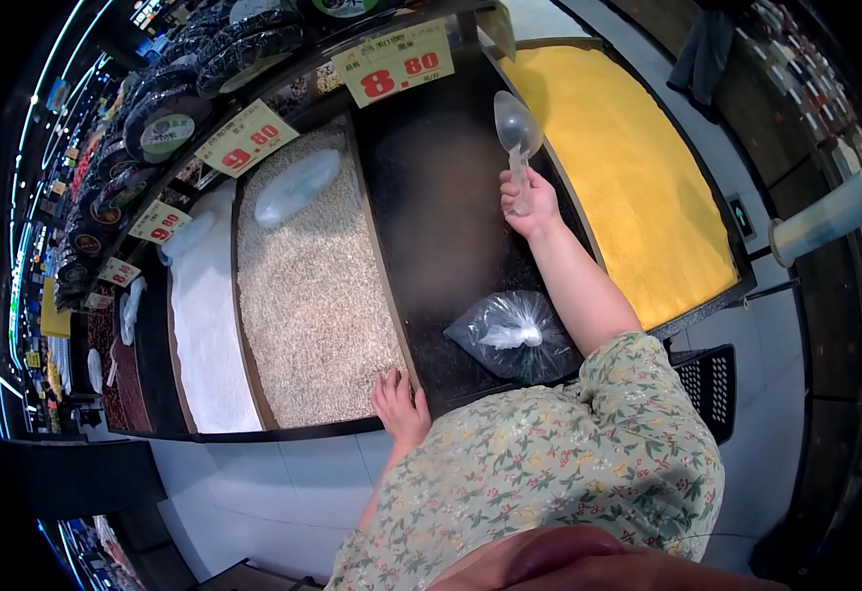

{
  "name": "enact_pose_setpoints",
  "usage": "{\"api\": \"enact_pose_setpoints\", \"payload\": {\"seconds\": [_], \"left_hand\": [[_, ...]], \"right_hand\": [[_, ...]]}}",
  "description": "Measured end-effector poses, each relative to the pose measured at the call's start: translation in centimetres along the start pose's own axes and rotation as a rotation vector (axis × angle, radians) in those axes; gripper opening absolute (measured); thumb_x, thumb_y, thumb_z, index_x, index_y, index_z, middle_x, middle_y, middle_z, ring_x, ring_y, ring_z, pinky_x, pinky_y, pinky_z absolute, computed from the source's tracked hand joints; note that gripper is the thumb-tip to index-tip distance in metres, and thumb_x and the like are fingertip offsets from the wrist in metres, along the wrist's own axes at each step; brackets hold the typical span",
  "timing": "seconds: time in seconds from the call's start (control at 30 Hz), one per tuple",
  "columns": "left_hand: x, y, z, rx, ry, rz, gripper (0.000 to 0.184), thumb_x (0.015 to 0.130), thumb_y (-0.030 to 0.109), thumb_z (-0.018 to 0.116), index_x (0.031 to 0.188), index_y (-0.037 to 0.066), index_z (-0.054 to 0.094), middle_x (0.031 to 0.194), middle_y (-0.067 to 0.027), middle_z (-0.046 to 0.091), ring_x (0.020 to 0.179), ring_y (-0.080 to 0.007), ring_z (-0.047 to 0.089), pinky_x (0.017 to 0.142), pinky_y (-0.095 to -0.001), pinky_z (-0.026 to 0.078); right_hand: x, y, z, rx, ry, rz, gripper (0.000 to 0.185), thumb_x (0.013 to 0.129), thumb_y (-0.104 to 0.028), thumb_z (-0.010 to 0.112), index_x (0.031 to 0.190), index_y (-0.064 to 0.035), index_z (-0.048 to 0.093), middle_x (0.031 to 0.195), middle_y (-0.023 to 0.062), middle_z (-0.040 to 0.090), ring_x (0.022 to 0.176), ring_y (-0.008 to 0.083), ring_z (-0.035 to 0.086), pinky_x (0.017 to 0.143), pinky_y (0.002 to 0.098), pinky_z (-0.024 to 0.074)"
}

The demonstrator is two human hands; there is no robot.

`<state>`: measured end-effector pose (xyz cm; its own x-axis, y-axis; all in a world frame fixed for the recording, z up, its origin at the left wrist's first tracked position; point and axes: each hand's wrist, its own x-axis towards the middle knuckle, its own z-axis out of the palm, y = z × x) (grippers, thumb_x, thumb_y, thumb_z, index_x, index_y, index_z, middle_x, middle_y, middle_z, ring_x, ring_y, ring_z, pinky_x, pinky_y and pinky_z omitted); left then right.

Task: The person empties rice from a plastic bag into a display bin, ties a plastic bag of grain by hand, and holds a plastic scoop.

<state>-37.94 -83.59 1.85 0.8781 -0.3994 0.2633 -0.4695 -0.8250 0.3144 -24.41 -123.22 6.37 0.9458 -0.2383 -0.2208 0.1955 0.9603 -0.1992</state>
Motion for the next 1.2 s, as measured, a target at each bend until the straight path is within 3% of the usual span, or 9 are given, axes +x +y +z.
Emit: {"api": "enact_pose_setpoints", "payload": {"seconds": [0.4,0.67,0.97,1.1,1.2], "left_hand": [[-0.3,0.7,-0.3,0.009,-0.034,-0.041,0.043,0.079,0.027,0.054,0.116,0.005,0.053,0.125,-0.0141,0.047,0.122,-0.039,0.033,0.1,-0.053,0.021],[-0.5,0.6,-0.3,-0.009,-0.043,-0.047,0.042,0.08,0.028,0.053,0.116,0.006,0.053,0.126,-0.0134,0.046,0.124,-0.0382,0.032,0.1,-0.0532,0.02],[-0.5,0.6,-0.3,-0.01,-0.03,-0.029,0.04,0.08,0.027,0.054,0.114,0.005,0.054,0.126,-0.0131,0.046,0.123,-0.0379,0.033,0.1,-0.0527,0.021],[-0.5,0.8,-0.5,-0.015,-0.036,-0.026,0.04,0.079,0.025,0.055,0.114,0.005,0.054,0.126,-0.0134,0.046,0.122,-0.0379,0.033,0.1,-0.0526,0.021],[-0.4,0.9,-0.7,-0.023,-0.044,-0.029,0.04,0.078,0.024,0.056,0.113,0.005,0.054,0.126,-0.0138,0.046,0.122,-0.0379,0.033,0.1,-0.0526,0.021]], "right_hand": [[3.1,-0.8,-0.2,0.062,0.032,-0.036,0.025,0.092,-0.022,0.038,0.091,-0.0013,0.051,0.077,0.0094,0.054,0.057,0.0154,0.049,0.046,0.0238,0.0413],[2.0,1.1,1.7,0.0,0.086,0.092,0.019,0.093,-0.023,0.037,0.097,-0.0073,0.047,0.082,0.0093,0.054,0.058,0.0144,0.049,0.046,0.0211,0.0399],[0.7,2.5,1.8,-0.153,-0.042,0.231,0.028,0.09,-0.029,0.05,0.102,-0.0043,0.054,0.084,0.0105,0.057,0.061,0.0193,0.055,0.053,0.0303,0.0456],[1.6,1.4,2.0,-0.085,-0.087,0.126,0.027,0.092,-0.027,0.044,0.097,-0.0034,0.054,0.084,0.0104,0.058,0.061,0.0193,0.055,0.051,0.0299,0.044],[2.4,0.1,2.2,-0.071,0.032,0.057,0.023,0.093,-0.025,0.038,0.095,-0.0055,0.052,0.082,0.0096,0.056,0.061,0.0171,0.051,0.049,0.0271,0.0412]]}}
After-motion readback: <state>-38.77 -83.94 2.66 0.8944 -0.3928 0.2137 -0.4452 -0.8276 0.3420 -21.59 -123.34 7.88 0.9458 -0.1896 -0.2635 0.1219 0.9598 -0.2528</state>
